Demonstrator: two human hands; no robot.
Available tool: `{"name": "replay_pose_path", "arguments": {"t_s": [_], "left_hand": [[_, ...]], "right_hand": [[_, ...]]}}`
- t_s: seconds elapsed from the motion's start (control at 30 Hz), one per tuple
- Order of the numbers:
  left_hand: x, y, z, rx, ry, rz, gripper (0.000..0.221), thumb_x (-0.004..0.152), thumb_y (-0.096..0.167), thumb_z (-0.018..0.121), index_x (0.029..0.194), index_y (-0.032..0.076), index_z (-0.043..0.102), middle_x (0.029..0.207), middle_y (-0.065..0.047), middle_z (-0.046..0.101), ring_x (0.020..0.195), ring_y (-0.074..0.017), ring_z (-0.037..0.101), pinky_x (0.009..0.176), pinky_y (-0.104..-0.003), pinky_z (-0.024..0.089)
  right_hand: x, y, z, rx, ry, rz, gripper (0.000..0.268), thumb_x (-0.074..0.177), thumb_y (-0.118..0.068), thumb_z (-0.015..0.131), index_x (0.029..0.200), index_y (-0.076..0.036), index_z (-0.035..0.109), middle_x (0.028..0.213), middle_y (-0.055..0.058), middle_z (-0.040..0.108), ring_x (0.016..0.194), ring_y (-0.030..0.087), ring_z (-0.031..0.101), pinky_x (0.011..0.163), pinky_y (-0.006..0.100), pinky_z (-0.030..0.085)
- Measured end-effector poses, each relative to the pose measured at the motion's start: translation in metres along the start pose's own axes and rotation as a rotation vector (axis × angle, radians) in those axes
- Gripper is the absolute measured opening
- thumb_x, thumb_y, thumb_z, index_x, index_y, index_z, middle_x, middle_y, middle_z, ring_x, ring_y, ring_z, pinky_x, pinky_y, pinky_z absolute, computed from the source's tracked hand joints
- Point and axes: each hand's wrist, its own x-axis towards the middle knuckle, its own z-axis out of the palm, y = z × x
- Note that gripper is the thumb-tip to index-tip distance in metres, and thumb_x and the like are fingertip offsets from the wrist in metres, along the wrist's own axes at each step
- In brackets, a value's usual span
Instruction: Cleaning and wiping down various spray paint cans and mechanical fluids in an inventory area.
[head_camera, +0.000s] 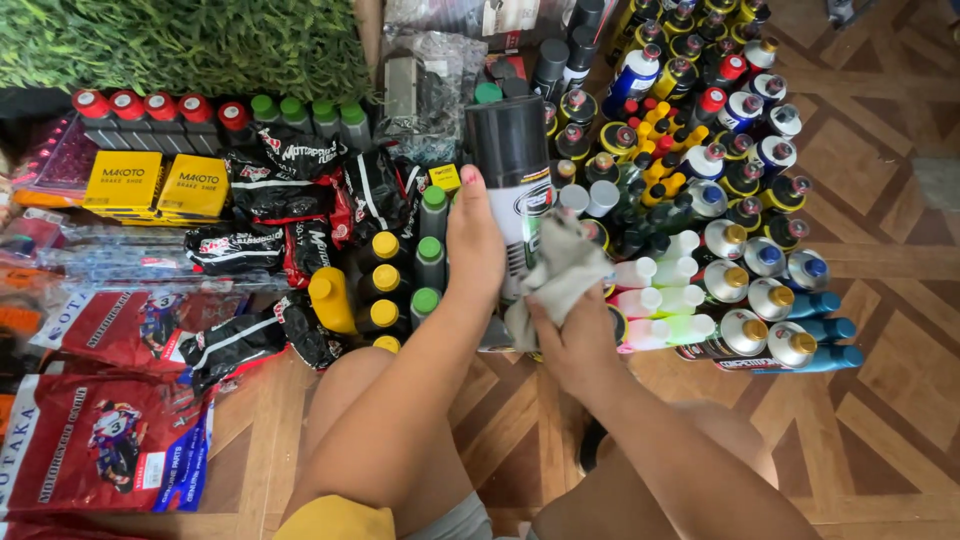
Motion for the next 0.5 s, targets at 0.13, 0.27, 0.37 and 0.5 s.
{"name": "replay_pose_path", "arguments": {"t_s": [0.13,0.27,0.37,0.5], "left_hand": [[-0.009,-0.046,-0.003,-0.046,-0.12,-0.166,0.068,0.11,0.057,0.034,0.098,-0.001,0.069,0.081,-0.008,0.066,0.068,-0.016,0.06,0.064,-0.033,0.048],[-0.05,-0.032,0.017,0.196,-0.267,-0.128,0.06,0.107,0.056,0.044,0.107,0.001,0.069,0.09,-0.008,0.07,0.084,-0.0148,0.063,0.079,-0.03,0.052],[-0.066,-0.006,0.019,0.232,-0.345,-0.06,0.053,0.104,0.052,0.046,0.117,0.004,0.065,0.097,-0.005,0.07,0.092,-0.0133,0.063,0.085,-0.029,0.05],[-0.047,-0.028,0.006,0.208,-0.319,-0.04,0.046,0.103,0.046,0.05,0.119,0.006,0.065,0.093,-0.005,0.07,0.086,-0.0135,0.062,0.079,-0.03,0.051]], "right_hand": [[0.014,-0.012,-0.01,-0.247,0.072,-0.366,0.047,0.094,-0.01,0.066,0.138,-0.001,0.053,0.151,0.025,0.044,0.139,0.038,0.047,0.115,0.045,0.041],[0.038,0.046,-0.033,0.109,0.38,0.085,0.047,0.102,-0.023,0.064,0.14,-0.002,0.049,0.117,0.01,0.063,0.104,0.024,0.062,0.089,0.036,0.053],[0.05,0.019,-0.058,0.675,0.406,0.283,0.043,0.109,-0.036,0.063,0.128,0.002,0.055,0.095,0.01,0.058,0.077,0.024,0.05,0.062,0.037,0.036],[0.03,0.102,-0.029,0.232,0.319,0.235,0.059,0.112,-0.056,0.039,0.124,-0.004,0.065,0.102,0.003,0.063,0.092,0.016,0.058,0.079,0.03,0.049]]}}
